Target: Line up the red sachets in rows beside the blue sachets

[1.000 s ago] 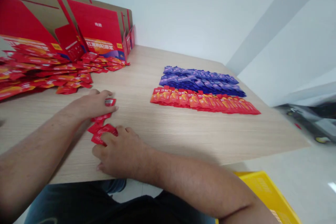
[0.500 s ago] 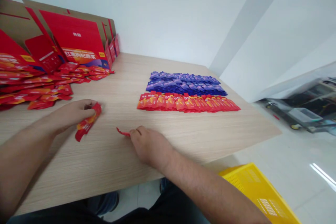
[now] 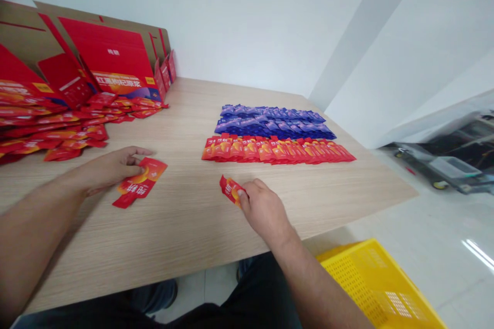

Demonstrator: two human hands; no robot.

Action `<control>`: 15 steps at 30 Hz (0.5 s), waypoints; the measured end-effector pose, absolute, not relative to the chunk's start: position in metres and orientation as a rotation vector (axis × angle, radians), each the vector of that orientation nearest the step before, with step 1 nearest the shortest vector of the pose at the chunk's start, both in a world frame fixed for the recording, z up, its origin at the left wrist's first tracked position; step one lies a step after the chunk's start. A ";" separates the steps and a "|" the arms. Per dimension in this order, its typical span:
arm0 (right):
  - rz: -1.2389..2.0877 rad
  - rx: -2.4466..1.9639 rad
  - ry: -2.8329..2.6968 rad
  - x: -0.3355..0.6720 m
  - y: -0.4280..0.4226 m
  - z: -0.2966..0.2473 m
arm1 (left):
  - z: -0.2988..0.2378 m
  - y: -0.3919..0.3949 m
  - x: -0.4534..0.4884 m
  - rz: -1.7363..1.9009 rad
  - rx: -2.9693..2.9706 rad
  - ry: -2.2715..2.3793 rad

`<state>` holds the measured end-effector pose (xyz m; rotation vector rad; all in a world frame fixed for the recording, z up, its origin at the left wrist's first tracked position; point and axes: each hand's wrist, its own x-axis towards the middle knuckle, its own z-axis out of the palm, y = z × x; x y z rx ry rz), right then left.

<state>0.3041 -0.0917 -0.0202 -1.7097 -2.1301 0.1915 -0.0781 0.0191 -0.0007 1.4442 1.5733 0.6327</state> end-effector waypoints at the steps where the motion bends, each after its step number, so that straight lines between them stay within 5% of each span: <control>1: 0.244 -1.698 -2.085 0.310 -0.091 -0.022 | 0.000 0.019 -0.078 0.636 1.437 1.574; 10: 1.010 -1.707 -1.515 0.348 -0.098 -0.021 | 0.004 0.017 -0.073 0.641 1.352 1.558; 15: 0.898 -1.689 -1.349 0.388 -0.091 -0.010 | 0.004 0.018 -0.071 0.639 1.415 1.652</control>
